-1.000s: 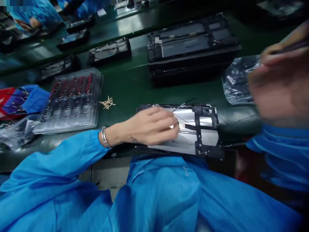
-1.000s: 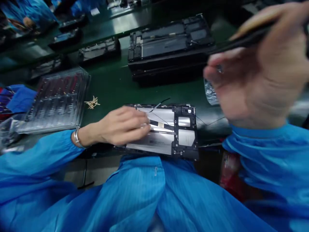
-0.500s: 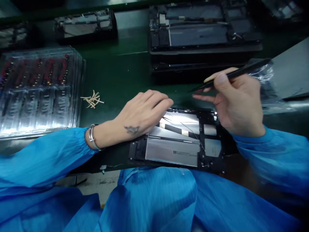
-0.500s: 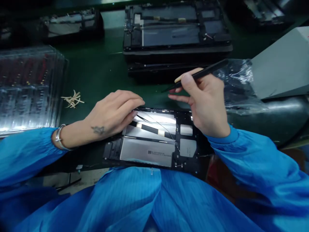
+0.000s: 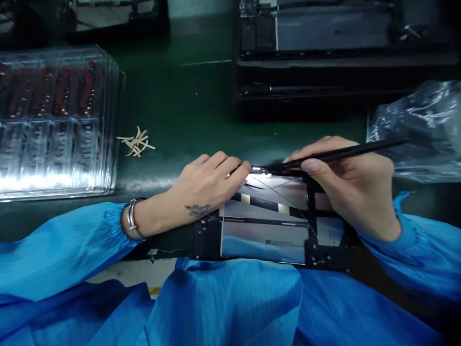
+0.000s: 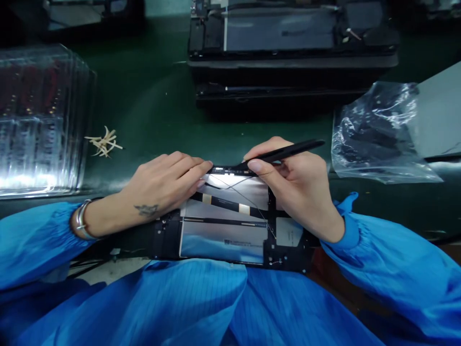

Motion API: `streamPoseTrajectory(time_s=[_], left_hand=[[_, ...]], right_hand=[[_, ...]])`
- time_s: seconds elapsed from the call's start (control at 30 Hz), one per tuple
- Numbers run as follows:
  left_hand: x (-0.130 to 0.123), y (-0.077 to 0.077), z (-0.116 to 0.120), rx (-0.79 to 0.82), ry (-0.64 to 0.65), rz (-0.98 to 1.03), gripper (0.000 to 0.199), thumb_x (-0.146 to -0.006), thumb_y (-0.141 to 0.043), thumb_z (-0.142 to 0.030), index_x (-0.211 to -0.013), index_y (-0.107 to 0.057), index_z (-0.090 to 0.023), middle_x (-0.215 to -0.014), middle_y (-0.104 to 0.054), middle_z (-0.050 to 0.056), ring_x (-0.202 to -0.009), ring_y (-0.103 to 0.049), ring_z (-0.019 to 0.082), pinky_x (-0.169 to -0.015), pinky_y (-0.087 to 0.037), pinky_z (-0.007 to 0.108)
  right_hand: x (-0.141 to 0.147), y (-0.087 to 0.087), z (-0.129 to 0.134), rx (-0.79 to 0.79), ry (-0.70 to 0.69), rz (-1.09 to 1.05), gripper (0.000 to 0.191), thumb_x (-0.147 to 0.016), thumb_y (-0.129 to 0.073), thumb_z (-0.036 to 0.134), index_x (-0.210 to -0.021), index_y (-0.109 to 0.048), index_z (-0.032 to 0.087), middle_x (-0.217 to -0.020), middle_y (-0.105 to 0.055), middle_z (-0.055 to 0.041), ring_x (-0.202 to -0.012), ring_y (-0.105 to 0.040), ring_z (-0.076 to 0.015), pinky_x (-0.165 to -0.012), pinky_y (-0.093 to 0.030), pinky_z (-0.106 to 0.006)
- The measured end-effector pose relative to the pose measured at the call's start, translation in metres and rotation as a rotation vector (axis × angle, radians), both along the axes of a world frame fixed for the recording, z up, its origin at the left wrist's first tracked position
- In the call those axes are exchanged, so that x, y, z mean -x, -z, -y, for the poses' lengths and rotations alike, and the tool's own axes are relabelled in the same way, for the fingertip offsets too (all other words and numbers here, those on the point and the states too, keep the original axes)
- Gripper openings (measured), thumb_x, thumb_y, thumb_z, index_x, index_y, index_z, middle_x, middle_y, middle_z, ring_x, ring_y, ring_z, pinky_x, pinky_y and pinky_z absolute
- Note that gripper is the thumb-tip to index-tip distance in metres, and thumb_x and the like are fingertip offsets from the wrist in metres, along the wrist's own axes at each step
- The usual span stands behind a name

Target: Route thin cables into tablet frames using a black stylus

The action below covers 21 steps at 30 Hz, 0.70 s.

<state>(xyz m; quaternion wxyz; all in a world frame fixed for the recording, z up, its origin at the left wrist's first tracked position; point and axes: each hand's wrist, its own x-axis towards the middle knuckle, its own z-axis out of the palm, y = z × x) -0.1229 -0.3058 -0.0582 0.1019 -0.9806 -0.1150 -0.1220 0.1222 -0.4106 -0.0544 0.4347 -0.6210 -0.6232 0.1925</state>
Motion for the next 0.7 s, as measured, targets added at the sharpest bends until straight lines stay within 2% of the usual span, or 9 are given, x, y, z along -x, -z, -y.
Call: streamPoseTrajectory(time_s=[0.2,0.7], left_hand=[[-0.0012,0.0023,0.0000,-0.020,-0.008,0.014,0.024,-0.107,-0.052,-0.023,-0.123,-0.064,-0.011,-0.104,-0.075,0.007,-0.087,-0.070,0.021,-0.063,-0.052,0.034],[-0.0032,0.0072,-0.0012,0.004,0.003,0.070,0.023,-0.107,-0.050,-0.022,-0.117,-0.068,-0.011,-0.102,-0.076,0.008,-0.087,-0.071,0.022,-0.060,-0.051,0.034]], right_hand=[[-0.0012,0.0026,-0.0014,0.003,-0.031,0.054,0.012,-0.101,-0.065,0.034,-0.100,-0.077,0.039,-0.099,-0.075,0.0024,-0.092,-0.072,-0.0225,-0.069,-0.059,-0.038],[0.0009,-0.0048,-0.0032,0.038,-0.021,0.135,0.010,-0.101,-0.066,0.026,-0.101,-0.076,0.029,-0.099,-0.075,0.0005,-0.089,-0.072,-0.0188,-0.069,-0.055,-0.031]])
